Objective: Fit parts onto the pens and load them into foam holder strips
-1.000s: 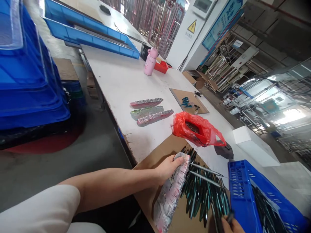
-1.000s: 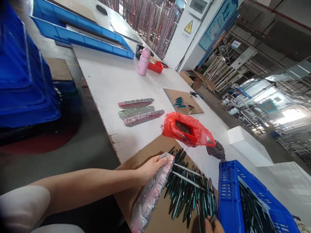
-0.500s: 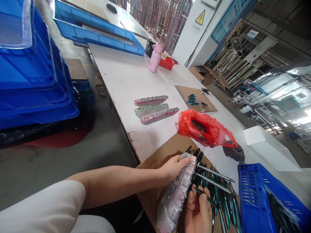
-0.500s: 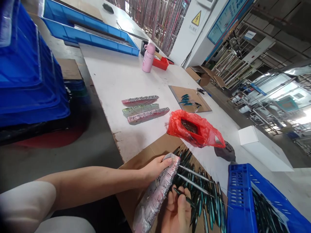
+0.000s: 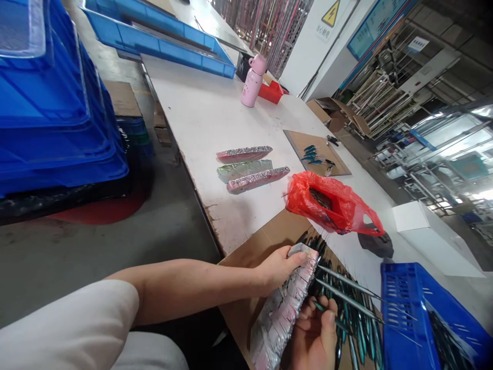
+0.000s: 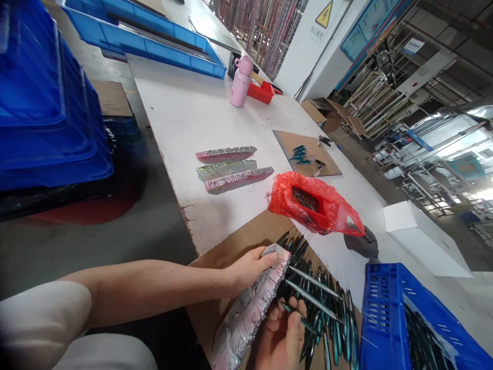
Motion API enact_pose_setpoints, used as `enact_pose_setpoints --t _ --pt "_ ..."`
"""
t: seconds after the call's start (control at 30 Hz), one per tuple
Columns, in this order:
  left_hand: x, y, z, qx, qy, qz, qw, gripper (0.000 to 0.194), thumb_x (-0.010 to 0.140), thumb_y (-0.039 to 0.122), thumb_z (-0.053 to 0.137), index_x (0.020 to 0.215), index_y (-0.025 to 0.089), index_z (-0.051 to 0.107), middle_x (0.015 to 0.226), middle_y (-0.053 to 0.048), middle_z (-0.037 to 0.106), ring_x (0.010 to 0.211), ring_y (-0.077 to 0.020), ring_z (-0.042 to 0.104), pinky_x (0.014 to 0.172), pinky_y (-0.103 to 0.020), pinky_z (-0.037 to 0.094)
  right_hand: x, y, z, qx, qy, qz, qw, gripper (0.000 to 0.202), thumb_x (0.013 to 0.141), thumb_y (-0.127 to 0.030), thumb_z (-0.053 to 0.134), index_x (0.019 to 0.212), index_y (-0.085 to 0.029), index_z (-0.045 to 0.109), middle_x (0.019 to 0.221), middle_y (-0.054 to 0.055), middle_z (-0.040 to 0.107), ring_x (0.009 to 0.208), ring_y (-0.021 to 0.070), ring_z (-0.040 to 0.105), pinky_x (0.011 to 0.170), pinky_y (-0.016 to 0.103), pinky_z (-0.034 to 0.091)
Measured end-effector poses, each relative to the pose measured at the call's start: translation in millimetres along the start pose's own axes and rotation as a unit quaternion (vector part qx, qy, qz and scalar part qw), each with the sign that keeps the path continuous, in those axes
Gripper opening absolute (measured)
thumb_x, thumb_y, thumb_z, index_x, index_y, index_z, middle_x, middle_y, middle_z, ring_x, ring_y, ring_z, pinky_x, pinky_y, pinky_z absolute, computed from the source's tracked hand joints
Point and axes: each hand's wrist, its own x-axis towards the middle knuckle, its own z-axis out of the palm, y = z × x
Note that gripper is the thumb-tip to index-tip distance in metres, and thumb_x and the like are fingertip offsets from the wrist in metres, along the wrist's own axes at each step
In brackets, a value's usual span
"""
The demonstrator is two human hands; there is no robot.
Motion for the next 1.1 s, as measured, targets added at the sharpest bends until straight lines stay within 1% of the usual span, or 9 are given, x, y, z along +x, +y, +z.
enact_pose_setpoints --t 0.13,0.23,0.3,0.43,0.57,0.63,0.8,0.9,1.1 --pt "1 -3 -1.0 0.0 -0.007 0.012 1.0 0.053 0.072 0.057 0.054 0.105 0.016 0.059 0.091 -0.005 0.061 0.076 -0.0165 0.053 0.073 -0.028 0.043 0 -5 -2 0.011 -0.026 0.011 1.0 0.015 0.074 -0.033 0.065 0.087 -0.028 0.06 0.079 -0.007 0.062 0.056 0.0067 0.053 0.052 0.019 0.049" --pt "1 -4 -1.4 -0.004 -0.011 0.02 1.0 0.053 0.072 0.056 0.054 0.104 0.015 0.059 0.09 -0.006 0.062 0.075 -0.0159 0.053 0.072 -0.027 0.042 0 -5 -4 0.01 -0.046 -0.007 0.999 0.019 0.071 -0.034 0.069 0.085 -0.026 0.06 0.078 -0.007 0.062 0.053 0.0051 0.05 0.048 0.015 0.046" --pt "1 -4 -1.4 -0.005 -0.016 0.024 1.0 0.052 0.072 0.056 0.053 0.104 0.016 0.06 0.089 -0.005 0.062 0.074 -0.0153 0.053 0.071 -0.026 0.042 -1 -3 -5 0.023 -0.039 -0.003 0.999 0.022 0.068 -0.034 0.071 0.085 -0.026 0.06 0.08 -0.006 0.063 0.055 0.0045 0.052 0.051 0.014 0.047" --pt "1 -2 -1.2 0.001 -0.013 0.016 1.0 0.052 0.072 0.056 0.053 0.105 0.016 0.059 0.089 -0.005 0.062 0.072 -0.0147 0.053 0.07 -0.026 0.042 -3 0 -7 0.003 -0.023 0.018 1.0 0.028 0.067 -0.031 0.073 0.091 -0.024 0.06 0.088 -0.004 0.065 0.07 0.0068 0.06 0.067 0.017 0.051" --pt "-1 1 -0.8 0.002 -0.01 0.01 1.0 0.052 0.072 0.056 0.054 0.104 0.016 0.059 0.088 -0.005 0.061 0.072 -0.0143 0.052 0.07 -0.026 0.043 -6 -1 -5 -0.046 -0.039 0.013 0.998 0.024 0.072 -0.03 0.067 0.093 -0.021 0.059 0.091 0.0 0.065 0.082 0.0124 0.062 0.076 0.024 0.052" --pt "-1 1 -0.6 0.002 -0.008 0.009 1.0 0.052 0.072 0.055 0.055 0.104 0.015 0.059 0.087 -0.005 0.061 0.071 -0.0141 0.052 0.069 -0.025 0.042 -7 -2 -3 -0.046 -0.029 0.016 0.998 0.02 0.075 -0.032 0.064 0.09 -0.02 0.059 0.091 0.001 0.065 0.087 0.0153 0.062 0.076 0.027 0.052" --pt "-1 1 0.4 0.009 -0.006 0.017 1.0 0.05 0.073 0.053 0.054 0.104 0.015 0.059 0.086 -0.004 0.061 0.069 -0.0129 0.051 0.067 -0.024 0.041 -6 -3 0 -0.042 -0.01 0.0 0.999 0.013 0.075 -0.026 0.061 0.087 -0.021 0.057 0.085 -0.002 0.064 0.082 0.014 0.063 0.07 0.024 0.054" --pt "-3 3 1.7 0.014 -0.007 0.018 1.0 0.046 0.074 0.051 0.054 0.102 0.016 0.06 0.084 -0.002 0.06 0.069 -0.0122 0.05 0.067 -0.023 0.041 -6 -5 0 -0.045 -0.019 -0.003 0.999 0.017 0.074 -0.025 0.062 0.09 -0.022 0.057 0.085 -0.002 0.064 0.081 0.0139 0.063 0.07 0.024 0.054" --pt "-6 6 3.0 0.031 -0.014 0.031 0.999 0.042 0.076 0.048 0.053 0.102 0.017 0.06 0.085 -0.002 0.06 0.072 -0.0125 0.051 0.068 -0.023 0.041 -9 -13 6 -0.008 0.007 0.045 0.999 0.029 0.065 -0.019 0.067 0.092 -0.022 0.059 0.083 -0.003 0.066 0.08 0.0129 0.064 0.07 0.02 0.053"
